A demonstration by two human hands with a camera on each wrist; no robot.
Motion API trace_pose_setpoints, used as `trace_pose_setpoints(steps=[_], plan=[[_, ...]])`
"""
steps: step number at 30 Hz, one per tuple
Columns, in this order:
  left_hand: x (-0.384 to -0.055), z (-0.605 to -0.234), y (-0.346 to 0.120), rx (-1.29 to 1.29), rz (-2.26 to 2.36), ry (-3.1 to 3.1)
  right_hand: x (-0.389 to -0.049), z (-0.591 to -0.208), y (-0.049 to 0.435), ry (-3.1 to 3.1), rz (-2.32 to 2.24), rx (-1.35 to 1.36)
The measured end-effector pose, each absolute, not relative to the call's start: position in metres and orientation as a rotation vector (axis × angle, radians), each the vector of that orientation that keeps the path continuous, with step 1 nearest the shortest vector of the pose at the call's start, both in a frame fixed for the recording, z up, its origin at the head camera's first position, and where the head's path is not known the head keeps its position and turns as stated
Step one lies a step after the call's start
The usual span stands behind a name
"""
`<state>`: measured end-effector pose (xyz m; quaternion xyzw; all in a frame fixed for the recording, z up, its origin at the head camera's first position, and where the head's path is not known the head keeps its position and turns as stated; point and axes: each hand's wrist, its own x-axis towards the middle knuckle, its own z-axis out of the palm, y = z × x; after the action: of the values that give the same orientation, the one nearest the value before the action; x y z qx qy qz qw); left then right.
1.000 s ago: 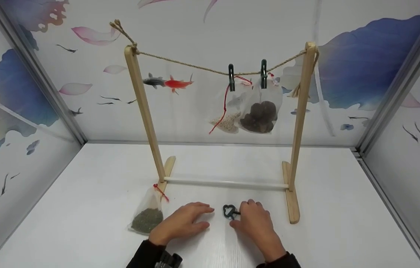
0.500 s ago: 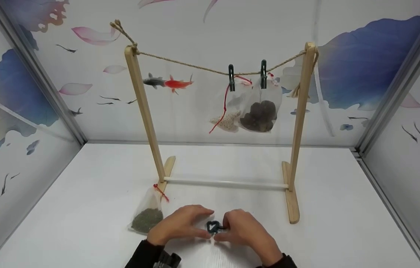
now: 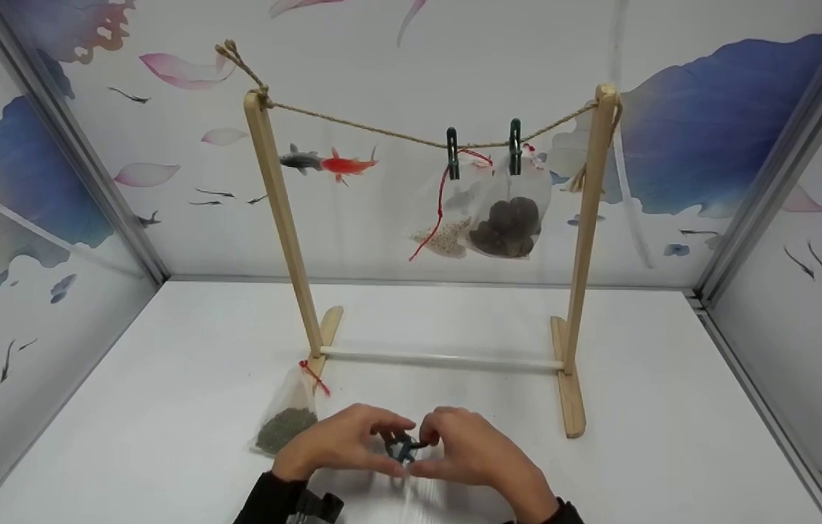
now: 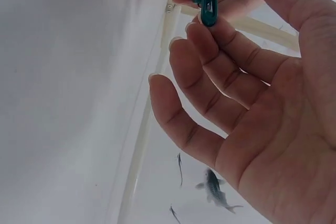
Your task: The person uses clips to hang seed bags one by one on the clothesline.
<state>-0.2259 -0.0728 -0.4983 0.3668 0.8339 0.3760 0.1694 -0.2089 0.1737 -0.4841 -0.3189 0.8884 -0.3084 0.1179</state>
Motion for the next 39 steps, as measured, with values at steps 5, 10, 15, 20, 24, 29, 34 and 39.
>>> trace_pose_setpoints(steps=[5,10,15,20,24,29,34,39], plan=[[-0.2268,-0.4987,-0.0738,1.079,1.071,2.378,-0.2052,-0.4806,0.1723,2.612,-0.903,-0.986],[-0.2275,-0.4956,-0.0754,1.062,1.095,2.450,-0.2035,-0.4772,0.1746,2.637,-0.890,-0.991],[-0.2277,-0.4934,-0.0767,1.060,1.144,2.478,-0.2032,-0.4786,0.1763,2.695,-0.901,-1.030],[-0.2271,-0.4928,-0.0764,1.070,1.171,2.477,-0.2040,-0.4791,0.1750,2.750,-0.921,-1.028],[-0.2264,-0.4923,-0.0765,1.026,1.205,2.492,-0.2046,-0.4783,0.1737,2.783,-0.934,-1.009],[-0.2257,-0.4914,-0.0759,1.001,1.228,2.512,-0.2048,-0.4801,0.1745,2.808,-0.953,-1.025],[-0.2257,-0.4911,-0.0763,1.018,1.227,2.515,-0.2059,-0.4820,0.1744,2.805,-0.967,-1.052],[-0.2264,-0.4921,-0.0765,1.033,1.225,2.516,-0.2063,-0.4815,0.1738,2.801,-0.963,-1.032]])
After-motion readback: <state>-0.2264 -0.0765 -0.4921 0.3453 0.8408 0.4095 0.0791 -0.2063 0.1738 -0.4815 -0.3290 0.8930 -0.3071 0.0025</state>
